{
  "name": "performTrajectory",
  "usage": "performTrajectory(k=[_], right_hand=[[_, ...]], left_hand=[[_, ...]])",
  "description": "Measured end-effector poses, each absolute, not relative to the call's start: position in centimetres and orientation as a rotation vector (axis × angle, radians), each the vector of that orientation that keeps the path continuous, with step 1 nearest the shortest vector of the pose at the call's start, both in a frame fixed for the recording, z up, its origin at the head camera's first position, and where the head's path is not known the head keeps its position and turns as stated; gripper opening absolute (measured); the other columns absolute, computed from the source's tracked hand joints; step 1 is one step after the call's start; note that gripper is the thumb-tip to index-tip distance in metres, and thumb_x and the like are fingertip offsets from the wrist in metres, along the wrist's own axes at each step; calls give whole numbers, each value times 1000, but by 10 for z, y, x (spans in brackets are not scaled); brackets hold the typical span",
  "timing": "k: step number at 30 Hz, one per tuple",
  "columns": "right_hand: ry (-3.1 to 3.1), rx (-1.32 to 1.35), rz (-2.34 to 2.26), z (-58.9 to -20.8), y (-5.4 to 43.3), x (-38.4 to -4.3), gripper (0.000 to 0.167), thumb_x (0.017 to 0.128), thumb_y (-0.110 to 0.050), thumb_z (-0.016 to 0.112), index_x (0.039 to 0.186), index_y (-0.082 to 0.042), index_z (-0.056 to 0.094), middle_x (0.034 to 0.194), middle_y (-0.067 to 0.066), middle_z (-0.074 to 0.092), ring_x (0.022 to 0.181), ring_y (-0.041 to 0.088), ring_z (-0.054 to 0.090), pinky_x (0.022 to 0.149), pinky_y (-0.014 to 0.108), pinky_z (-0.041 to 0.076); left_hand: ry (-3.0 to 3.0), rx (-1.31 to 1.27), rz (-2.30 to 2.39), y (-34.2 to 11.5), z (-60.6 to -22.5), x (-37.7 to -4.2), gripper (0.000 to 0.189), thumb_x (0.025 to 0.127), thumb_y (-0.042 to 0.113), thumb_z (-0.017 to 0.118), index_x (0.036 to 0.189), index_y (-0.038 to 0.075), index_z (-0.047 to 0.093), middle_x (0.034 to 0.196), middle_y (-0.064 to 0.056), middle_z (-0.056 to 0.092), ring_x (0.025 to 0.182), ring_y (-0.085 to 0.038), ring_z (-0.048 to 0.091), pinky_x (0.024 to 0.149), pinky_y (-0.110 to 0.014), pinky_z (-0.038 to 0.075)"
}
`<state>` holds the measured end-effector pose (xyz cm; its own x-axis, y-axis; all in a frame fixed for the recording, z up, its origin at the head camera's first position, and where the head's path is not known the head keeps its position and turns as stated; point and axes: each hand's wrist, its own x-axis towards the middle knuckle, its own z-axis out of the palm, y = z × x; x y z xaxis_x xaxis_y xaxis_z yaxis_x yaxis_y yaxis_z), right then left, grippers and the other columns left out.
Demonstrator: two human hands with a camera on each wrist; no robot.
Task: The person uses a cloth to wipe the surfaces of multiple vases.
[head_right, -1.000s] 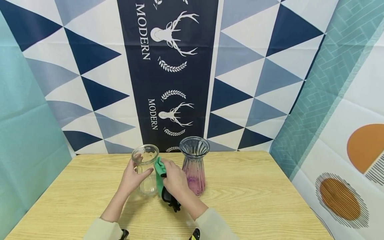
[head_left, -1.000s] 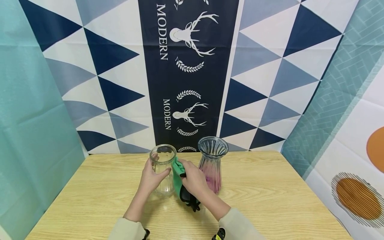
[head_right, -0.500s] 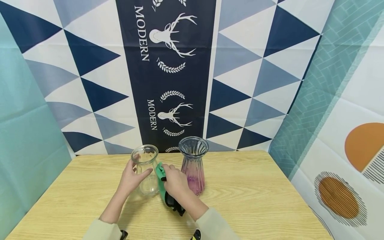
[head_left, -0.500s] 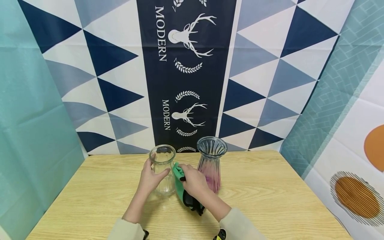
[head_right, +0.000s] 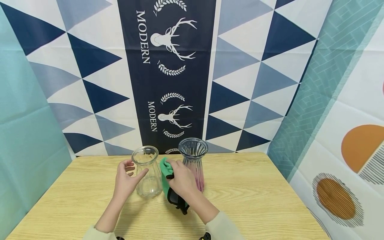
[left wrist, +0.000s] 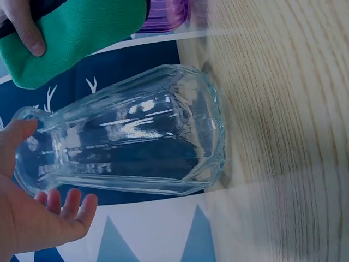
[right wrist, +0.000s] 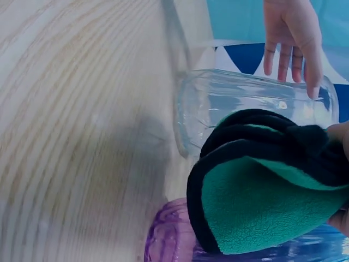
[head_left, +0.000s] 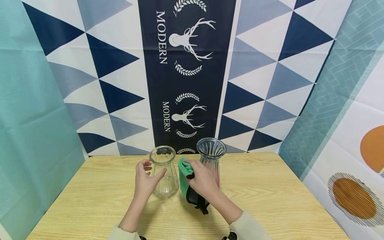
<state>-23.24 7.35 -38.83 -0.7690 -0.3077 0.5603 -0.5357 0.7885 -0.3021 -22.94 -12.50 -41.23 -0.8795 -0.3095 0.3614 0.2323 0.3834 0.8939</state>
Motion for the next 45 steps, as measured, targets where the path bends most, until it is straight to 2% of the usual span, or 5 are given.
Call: performTrajectory(k=[5,19,29,38,45], right_hand=[[-2460,619,645,-385,84,-229,56,71,-16,80,122,-15,58,111,6,64,96,22,62,78,39,53],[-2387,750,694,-380,114,-224,53,72,-14,79,120,-15,59,111,6,64,94,20,63,73,37,55],[-2396,798,600,-376,149,-218,56,69,-13,81,120,-16,57,112,4,63,94,17,64,74,35,56],[-2379,781,523,-375,193,-217,57,66,-12,82,118,-12,59,104,4,64,87,17,64,69,33,56],[-2308,631,537,-376,207,-227,56,68,-11,80,119,-9,58,105,10,65,86,23,66,67,39,55]], left_hand=[[-2131,72,-1502,-119,-410,-223,55,72,18,80,110,0,44,103,-11,49,90,-22,50,79,-37,45],[-2217,-91,-1594,-93,-410,-217,33,77,27,77,95,6,61,85,-7,62,71,-9,56,66,-18,49],[-2227,-218,-1669,-74,-410,-218,30,80,30,74,101,11,62,96,-8,65,84,-13,61,76,-20,51],[-2193,-334,-1734,-55,-404,-227,38,81,27,73,109,5,59,109,-9,63,101,-28,60,90,-46,49],[-2173,-375,-1809,-34,-398,-240,51,80,27,74,120,3,52,122,-13,58,114,-31,54,99,-48,44]])
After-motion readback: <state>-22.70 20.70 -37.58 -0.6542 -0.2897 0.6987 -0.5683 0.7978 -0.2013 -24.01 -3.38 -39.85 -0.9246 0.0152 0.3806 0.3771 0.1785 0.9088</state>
